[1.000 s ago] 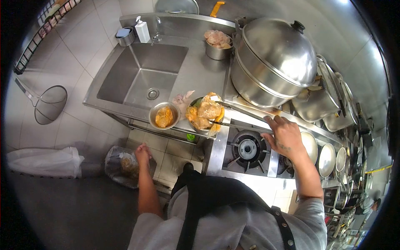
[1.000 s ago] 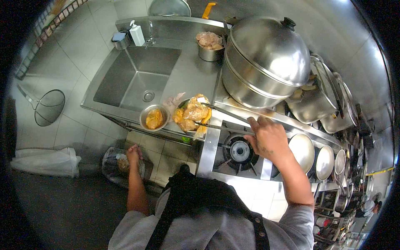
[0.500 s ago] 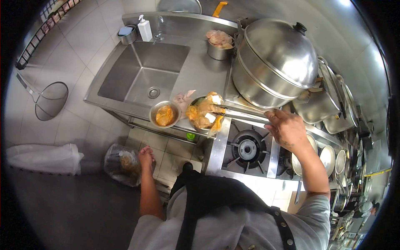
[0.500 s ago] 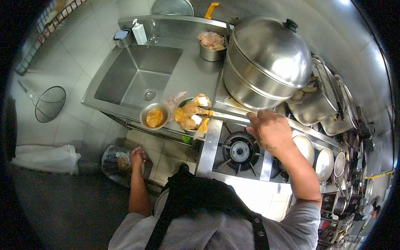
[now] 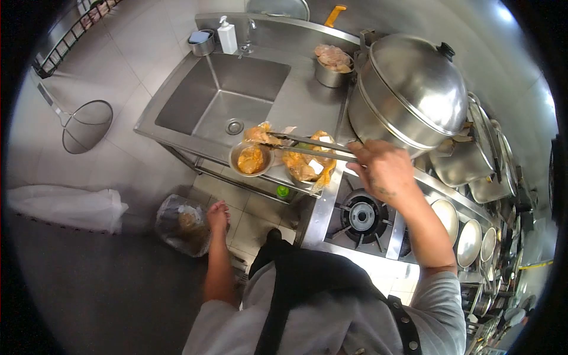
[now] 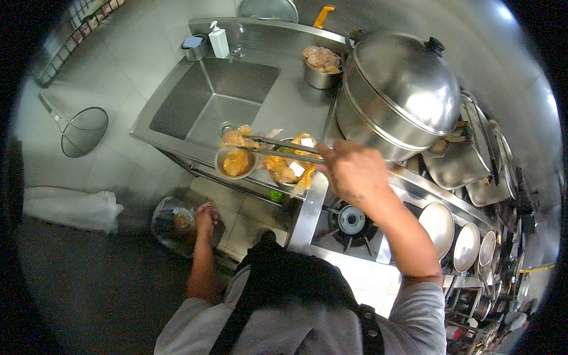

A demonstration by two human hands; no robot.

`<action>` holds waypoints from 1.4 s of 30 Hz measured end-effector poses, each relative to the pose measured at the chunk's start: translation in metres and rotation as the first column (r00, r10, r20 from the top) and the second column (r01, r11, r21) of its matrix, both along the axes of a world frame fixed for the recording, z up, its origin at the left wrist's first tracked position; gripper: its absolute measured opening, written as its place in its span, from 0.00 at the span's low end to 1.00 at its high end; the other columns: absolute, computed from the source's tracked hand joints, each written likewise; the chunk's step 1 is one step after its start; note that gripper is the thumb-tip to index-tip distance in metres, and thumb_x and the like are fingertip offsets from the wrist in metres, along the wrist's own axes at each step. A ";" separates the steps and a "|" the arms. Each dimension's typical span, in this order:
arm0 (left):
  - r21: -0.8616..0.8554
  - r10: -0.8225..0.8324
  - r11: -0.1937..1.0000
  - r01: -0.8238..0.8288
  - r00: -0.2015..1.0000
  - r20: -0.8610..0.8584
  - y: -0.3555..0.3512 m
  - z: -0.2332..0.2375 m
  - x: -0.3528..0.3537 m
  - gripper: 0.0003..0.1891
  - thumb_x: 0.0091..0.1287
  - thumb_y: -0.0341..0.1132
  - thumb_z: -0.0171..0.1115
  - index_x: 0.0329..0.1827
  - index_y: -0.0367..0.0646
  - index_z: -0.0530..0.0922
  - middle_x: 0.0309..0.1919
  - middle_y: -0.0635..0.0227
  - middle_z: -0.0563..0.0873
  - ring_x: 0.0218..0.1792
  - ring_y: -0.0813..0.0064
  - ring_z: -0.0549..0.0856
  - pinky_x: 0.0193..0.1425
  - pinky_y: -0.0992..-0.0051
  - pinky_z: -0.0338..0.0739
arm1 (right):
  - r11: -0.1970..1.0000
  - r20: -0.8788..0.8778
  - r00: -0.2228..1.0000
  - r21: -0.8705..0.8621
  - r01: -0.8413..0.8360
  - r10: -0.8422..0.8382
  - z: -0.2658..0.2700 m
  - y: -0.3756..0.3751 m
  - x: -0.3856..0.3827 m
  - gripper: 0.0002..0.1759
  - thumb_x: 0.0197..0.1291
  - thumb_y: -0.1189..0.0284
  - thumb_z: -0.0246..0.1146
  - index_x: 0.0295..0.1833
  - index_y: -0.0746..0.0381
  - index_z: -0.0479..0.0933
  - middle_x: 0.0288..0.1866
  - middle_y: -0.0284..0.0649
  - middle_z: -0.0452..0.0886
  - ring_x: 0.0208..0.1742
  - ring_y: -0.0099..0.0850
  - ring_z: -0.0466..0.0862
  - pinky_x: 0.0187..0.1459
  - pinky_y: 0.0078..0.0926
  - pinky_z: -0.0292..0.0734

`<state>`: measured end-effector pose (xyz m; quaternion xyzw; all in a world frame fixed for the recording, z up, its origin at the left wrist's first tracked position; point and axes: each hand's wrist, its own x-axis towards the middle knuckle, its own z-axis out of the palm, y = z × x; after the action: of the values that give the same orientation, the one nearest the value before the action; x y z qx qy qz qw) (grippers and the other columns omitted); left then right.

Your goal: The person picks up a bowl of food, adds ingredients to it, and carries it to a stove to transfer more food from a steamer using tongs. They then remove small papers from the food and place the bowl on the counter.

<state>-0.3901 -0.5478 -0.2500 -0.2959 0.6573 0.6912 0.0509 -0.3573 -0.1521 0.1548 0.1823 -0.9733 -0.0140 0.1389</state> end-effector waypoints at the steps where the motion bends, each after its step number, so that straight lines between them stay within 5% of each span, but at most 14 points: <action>1: -0.007 0.007 1.000 -0.007 1.000 0.000 -0.001 0.003 0.001 0.10 0.71 0.36 0.57 0.50 0.44 0.80 0.32 0.71 0.83 0.22 0.81 0.78 0.20 0.79 0.71 | 1.000 0.043 0.999 0.002 -0.008 0.008 -0.009 -0.010 -0.007 0.19 0.56 0.63 0.67 0.52 0.59 0.81 0.31 0.39 0.79 0.34 0.40 0.82 0.32 0.37 0.77; 8: 0.017 -0.035 0.999 0.035 0.999 0.009 0.006 0.023 -0.002 0.12 0.70 0.36 0.58 0.53 0.44 0.80 0.33 0.72 0.83 0.23 0.82 0.78 0.21 0.80 0.70 | 0.977 0.192 0.980 0.191 -0.091 0.054 -0.107 -0.054 -0.046 0.23 0.60 0.57 0.63 0.55 0.62 0.76 0.38 0.44 0.81 0.39 0.40 0.84 0.35 0.36 0.79; 11: 0.030 -0.092 0.995 0.093 0.995 -0.049 0.033 0.065 -0.020 0.14 0.70 0.35 0.57 0.57 0.43 0.78 0.33 0.71 0.83 0.23 0.82 0.78 0.22 0.80 0.70 | 0.977 0.222 0.975 0.203 -0.064 0.018 -0.093 -0.059 -0.033 0.25 0.60 0.57 0.64 0.56 0.63 0.74 0.40 0.46 0.81 0.40 0.43 0.84 0.37 0.38 0.79; 15: 0.106 -0.076 0.990 0.094 0.985 -0.155 0.065 0.088 -0.051 0.19 0.70 0.33 0.54 0.63 0.41 0.72 0.32 0.69 0.84 0.27 0.79 0.81 0.26 0.78 0.75 | 0.999 0.191 0.981 -0.022 0.026 -0.021 -0.054 -0.026 -0.004 0.26 0.60 0.57 0.65 0.58 0.64 0.75 0.37 0.48 0.82 0.36 0.47 0.83 0.36 0.42 0.77; 20: 0.069 -0.030 0.997 0.044 0.982 -0.185 0.077 0.083 -0.083 0.22 0.69 0.30 0.53 0.66 0.40 0.68 0.31 0.69 0.83 0.26 0.80 0.81 0.24 0.80 0.75 | 0.943 0.306 0.904 -0.053 0.328 -0.297 -0.015 0.004 0.048 0.23 0.60 0.58 0.65 0.53 0.63 0.78 0.35 0.51 0.82 0.35 0.47 0.85 0.37 0.42 0.80; 28: 0.144 -0.002 0.989 0.026 0.987 -0.163 0.083 0.070 -0.094 0.22 0.68 0.25 0.55 0.65 0.40 0.68 0.28 0.69 0.82 0.22 0.81 0.80 0.22 0.81 0.75 | 0.939 0.235 0.916 -0.039 0.342 -0.324 -0.062 0.002 0.076 0.22 0.57 0.60 0.67 0.53 0.60 0.79 0.35 0.42 0.81 0.37 0.40 0.84 0.35 0.36 0.81; 42: 0.145 0.054 0.989 -0.036 0.991 -0.125 0.062 0.067 -0.091 0.18 0.67 0.29 0.57 0.60 0.42 0.73 0.31 0.73 0.81 0.23 0.83 0.77 0.22 0.82 0.71 | 0.896 0.250 0.911 -0.221 0.384 -0.329 -0.050 0.017 0.078 0.20 0.59 0.59 0.67 0.51 0.61 0.81 0.36 0.48 0.85 0.34 0.47 0.85 0.34 0.40 0.79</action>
<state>-0.4813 -0.4855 -0.1834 -0.2610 0.6012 0.7552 0.0137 -0.2789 -0.1353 0.1050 -0.0198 -0.9922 0.1102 0.0556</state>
